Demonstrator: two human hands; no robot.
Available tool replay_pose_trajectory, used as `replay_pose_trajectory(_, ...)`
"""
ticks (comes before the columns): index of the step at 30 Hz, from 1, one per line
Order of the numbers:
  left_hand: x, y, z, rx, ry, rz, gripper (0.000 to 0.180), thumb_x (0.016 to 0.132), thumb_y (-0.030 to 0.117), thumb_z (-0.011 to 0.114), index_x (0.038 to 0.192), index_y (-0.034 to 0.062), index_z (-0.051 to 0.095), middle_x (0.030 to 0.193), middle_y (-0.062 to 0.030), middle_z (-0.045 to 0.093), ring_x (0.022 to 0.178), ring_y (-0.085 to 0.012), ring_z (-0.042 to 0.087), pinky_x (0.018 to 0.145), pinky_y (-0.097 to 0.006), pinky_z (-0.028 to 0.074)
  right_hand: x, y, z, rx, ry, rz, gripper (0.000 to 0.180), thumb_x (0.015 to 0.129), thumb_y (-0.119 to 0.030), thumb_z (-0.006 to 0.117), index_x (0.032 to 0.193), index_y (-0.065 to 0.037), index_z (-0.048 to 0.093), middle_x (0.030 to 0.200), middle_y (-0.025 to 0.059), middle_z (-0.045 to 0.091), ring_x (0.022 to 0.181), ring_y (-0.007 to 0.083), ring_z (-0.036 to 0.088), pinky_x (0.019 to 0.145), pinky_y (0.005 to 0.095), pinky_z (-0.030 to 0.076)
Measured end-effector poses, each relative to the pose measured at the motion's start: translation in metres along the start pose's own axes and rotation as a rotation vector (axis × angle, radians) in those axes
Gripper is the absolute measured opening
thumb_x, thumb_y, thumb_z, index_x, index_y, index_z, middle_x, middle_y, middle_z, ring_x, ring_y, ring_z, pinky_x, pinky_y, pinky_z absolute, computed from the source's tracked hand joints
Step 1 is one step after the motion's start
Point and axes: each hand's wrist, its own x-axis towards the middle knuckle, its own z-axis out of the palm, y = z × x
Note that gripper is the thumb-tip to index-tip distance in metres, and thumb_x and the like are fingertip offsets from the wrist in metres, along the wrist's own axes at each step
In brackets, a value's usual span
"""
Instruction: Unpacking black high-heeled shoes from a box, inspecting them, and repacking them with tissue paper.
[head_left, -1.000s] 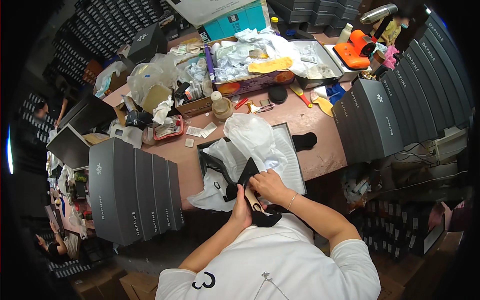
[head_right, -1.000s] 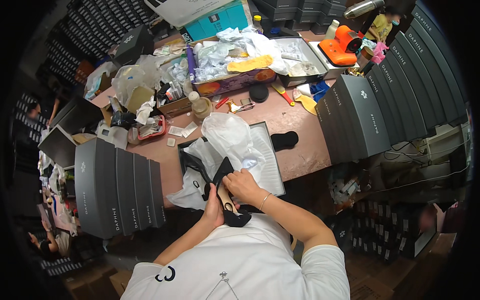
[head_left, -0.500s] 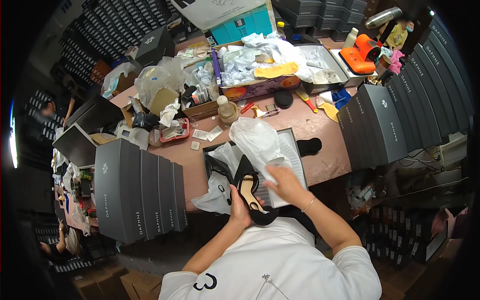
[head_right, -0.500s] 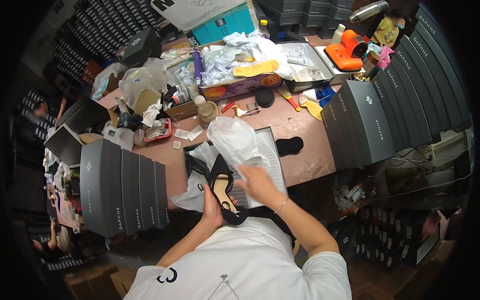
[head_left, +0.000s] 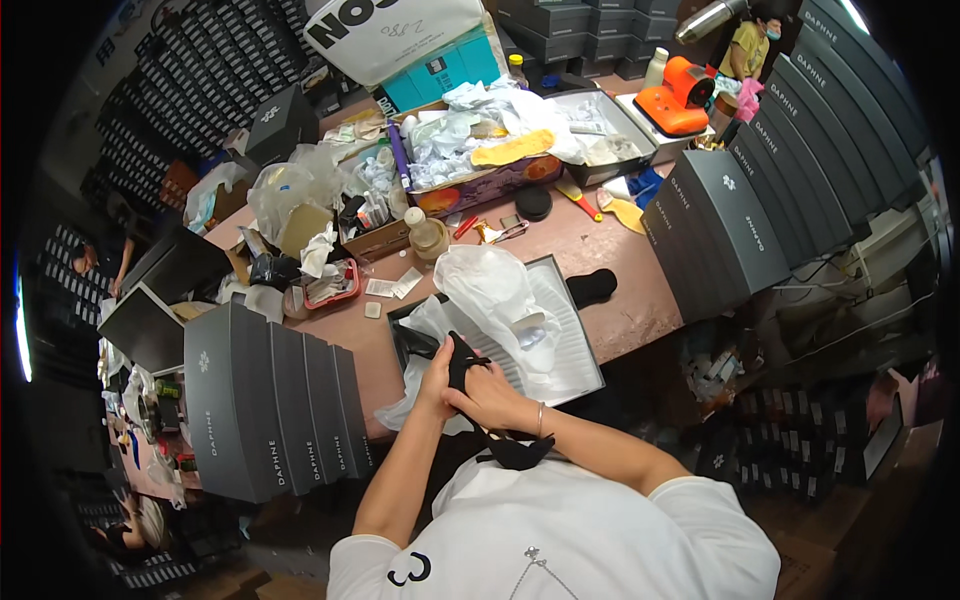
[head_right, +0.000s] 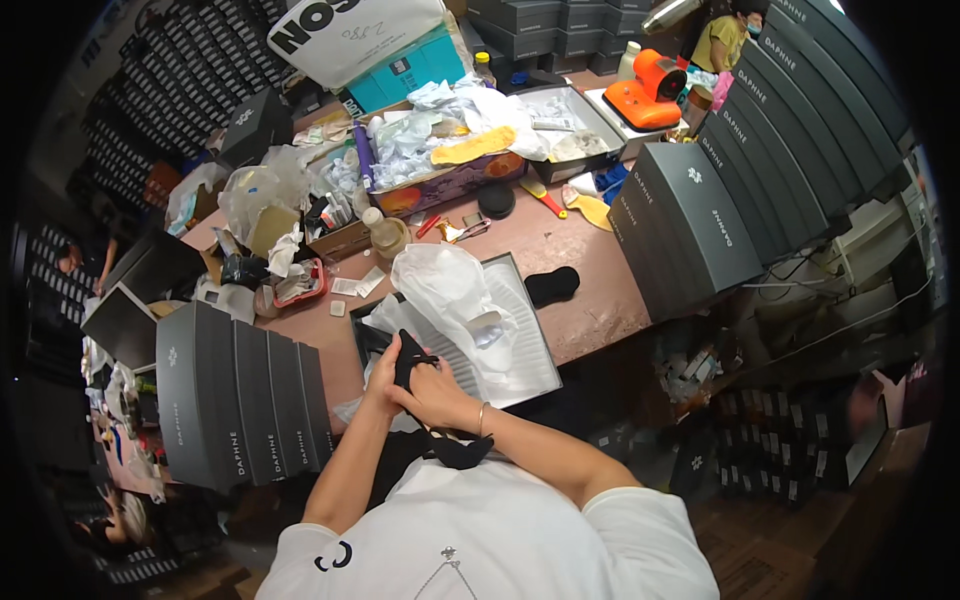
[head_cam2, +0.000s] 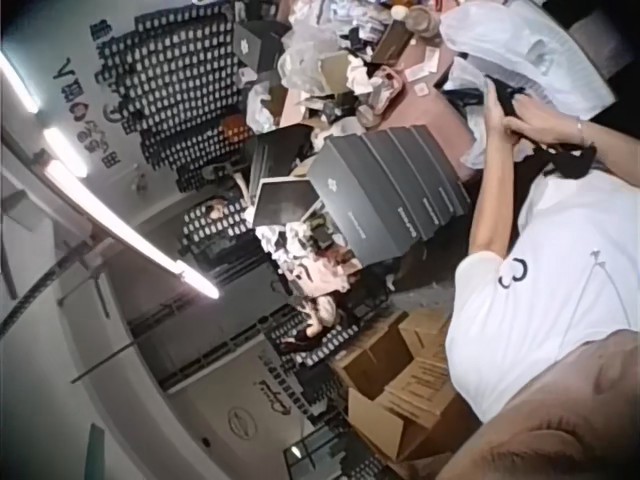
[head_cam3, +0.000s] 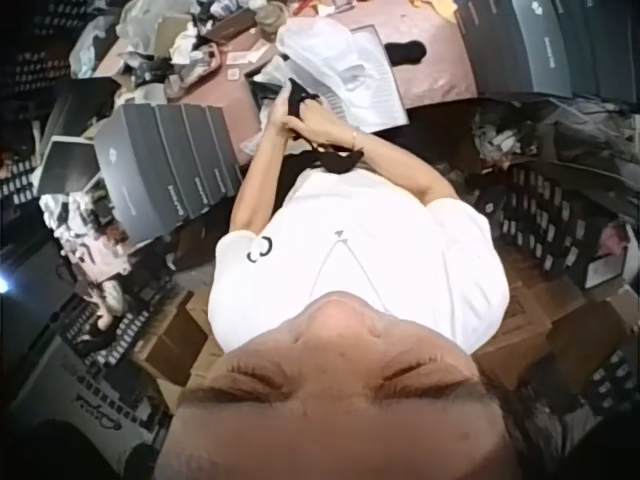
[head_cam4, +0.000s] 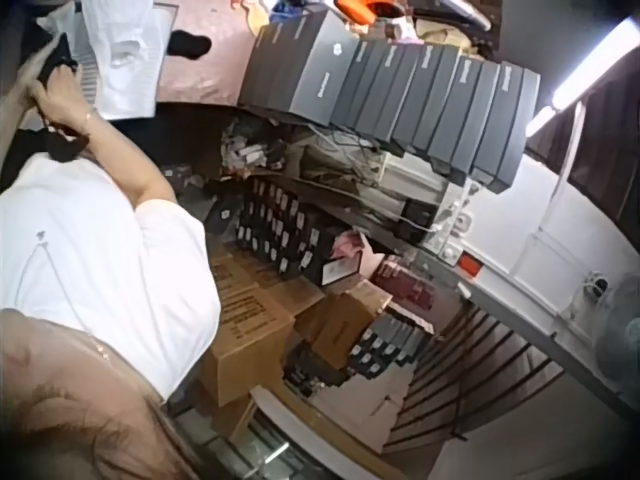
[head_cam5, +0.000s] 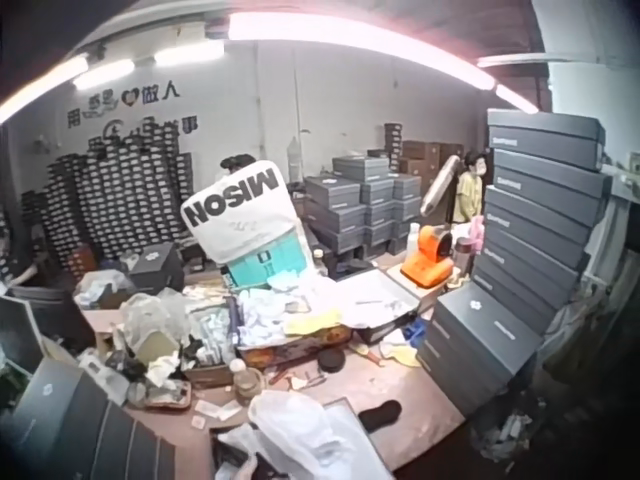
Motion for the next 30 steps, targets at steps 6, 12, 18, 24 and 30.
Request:
replay_pose_trajectory(6,-0.011,0.011,0.02,0.2,0.049,0.147,0.031,0.098,0.039,0.051,0.108,0.0103,0.048,0.088,-0.0068,0.059,0.078,-0.0166,0.06,0.069,-0.03,0.053,0.0,-0.003,0.004,0.081,0.029,0.022,0.072,0.095,-0.054,0.038,0.111,0.015,0.054,0.111,0.0346,0.054,0.107,0.0477,0.048,0.099,0.0504,0.032)
replay_pose_trajectory(12,-0.018,0.018,0.013,0.234,-0.109,0.137,0.03,0.099,0.031,0.051,0.119,0.0095,0.049,0.095,-0.0083,0.063,0.078,-0.0171,0.064,0.071,-0.03,0.054,-0.052,-0.014,-0.038,0.263,-0.345,-0.168,0.082,0.098,-0.051,0.034,0.146,0.01,0.009,0.153,0.0312,0.006,0.145,0.0399,0.003,0.117,0.046,0.011)
replay_pose_trajectory(18,0.003,0.007,0.013,0.103,-0.065,0.079,0.03,0.099,0.034,0.049,0.116,0.0095,0.05,0.096,-0.0107,0.063,0.084,-0.0186,0.064,0.074,-0.034,0.056,-0.002,0.021,0.009,0.03,0.091,-0.113,0.063,0.098,-0.045,0.037,0.122,0.013,0.044,0.115,0.0329,0.049,0.119,0.0475,0.041,0.109,0.0505,0.02)
replay_pose_trajectory(24,0.001,0.001,0.012,0.101,-0.194,0.032,0.034,0.1,0.033,0.046,0.123,0.0074,0.047,0.096,-0.0101,0.063,0.082,-0.0198,0.066,0.071,-0.032,0.056,-0.05,-0.004,-0.034,0.395,-0.138,-0.374,0.057,0.098,-0.039,0.039,0.129,0.009,0.035,0.128,0.0295,0.04,0.116,0.0463,0.041,0.104,0.044,0.028)
replay_pose_trajectory(30,0.008,0.003,0.025,0.116,-0.09,0.051,0.042,0.099,0.037,0.048,0.129,0.0083,0.044,0.1,-0.0093,0.064,0.087,-0.018,0.064,0.074,-0.031,0.055,-0.017,0.016,-0.031,0.017,-0.042,-0.055,0.041,0.098,-0.035,0.043,0.097,0.005,0.052,0.102,0.0248,0.054,0.103,0.0397,0.05,0.091,0.0449,0.039)
